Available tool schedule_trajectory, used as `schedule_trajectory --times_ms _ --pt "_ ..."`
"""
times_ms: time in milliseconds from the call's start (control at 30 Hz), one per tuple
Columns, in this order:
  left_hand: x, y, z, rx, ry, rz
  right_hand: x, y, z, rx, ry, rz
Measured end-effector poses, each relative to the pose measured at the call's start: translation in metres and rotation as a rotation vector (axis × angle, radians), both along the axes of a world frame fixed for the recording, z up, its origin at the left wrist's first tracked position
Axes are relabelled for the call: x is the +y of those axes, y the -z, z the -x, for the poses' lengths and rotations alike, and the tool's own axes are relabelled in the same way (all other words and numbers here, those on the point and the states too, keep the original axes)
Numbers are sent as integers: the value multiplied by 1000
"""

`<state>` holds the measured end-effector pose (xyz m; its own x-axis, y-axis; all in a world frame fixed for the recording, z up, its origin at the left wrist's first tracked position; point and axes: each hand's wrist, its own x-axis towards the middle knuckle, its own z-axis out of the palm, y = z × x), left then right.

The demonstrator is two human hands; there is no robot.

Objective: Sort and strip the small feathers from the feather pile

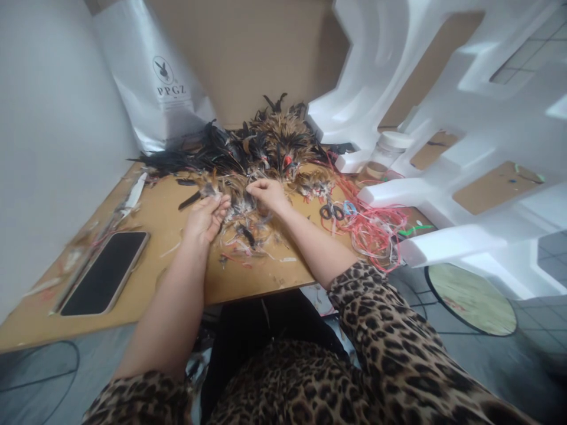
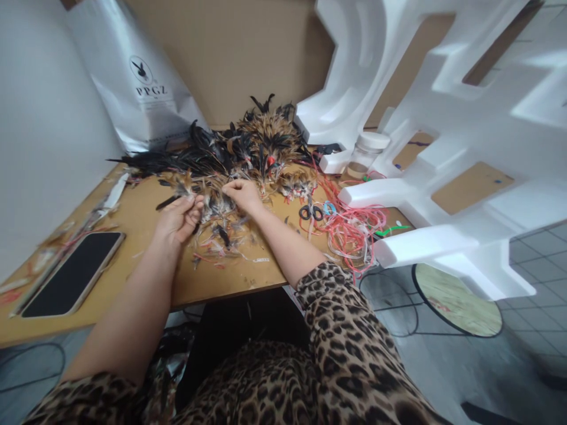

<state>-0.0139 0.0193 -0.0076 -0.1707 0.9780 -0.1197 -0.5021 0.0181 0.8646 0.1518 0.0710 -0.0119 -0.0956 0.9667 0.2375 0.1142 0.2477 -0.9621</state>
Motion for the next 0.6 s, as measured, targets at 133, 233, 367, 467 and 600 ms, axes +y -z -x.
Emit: schedule_trajectory --times_ms 133,233,367,467,600 --pt "0 -1 3 -39 -16 8 1 7 -3 -317 3 -79" --pt "-1 -1 2 -44 -13 9 -4 5 -3 -541 9 -145" --pt "-2 0 0 -38 6 10 -9 3 -3 -775 69 -181" --pt "-2 0 -2 -31 17 11 -9 4 -1 -877 95 -167" --pt "-2 0 -2 -29 24 19 -9 7 3 -942 114 -134"
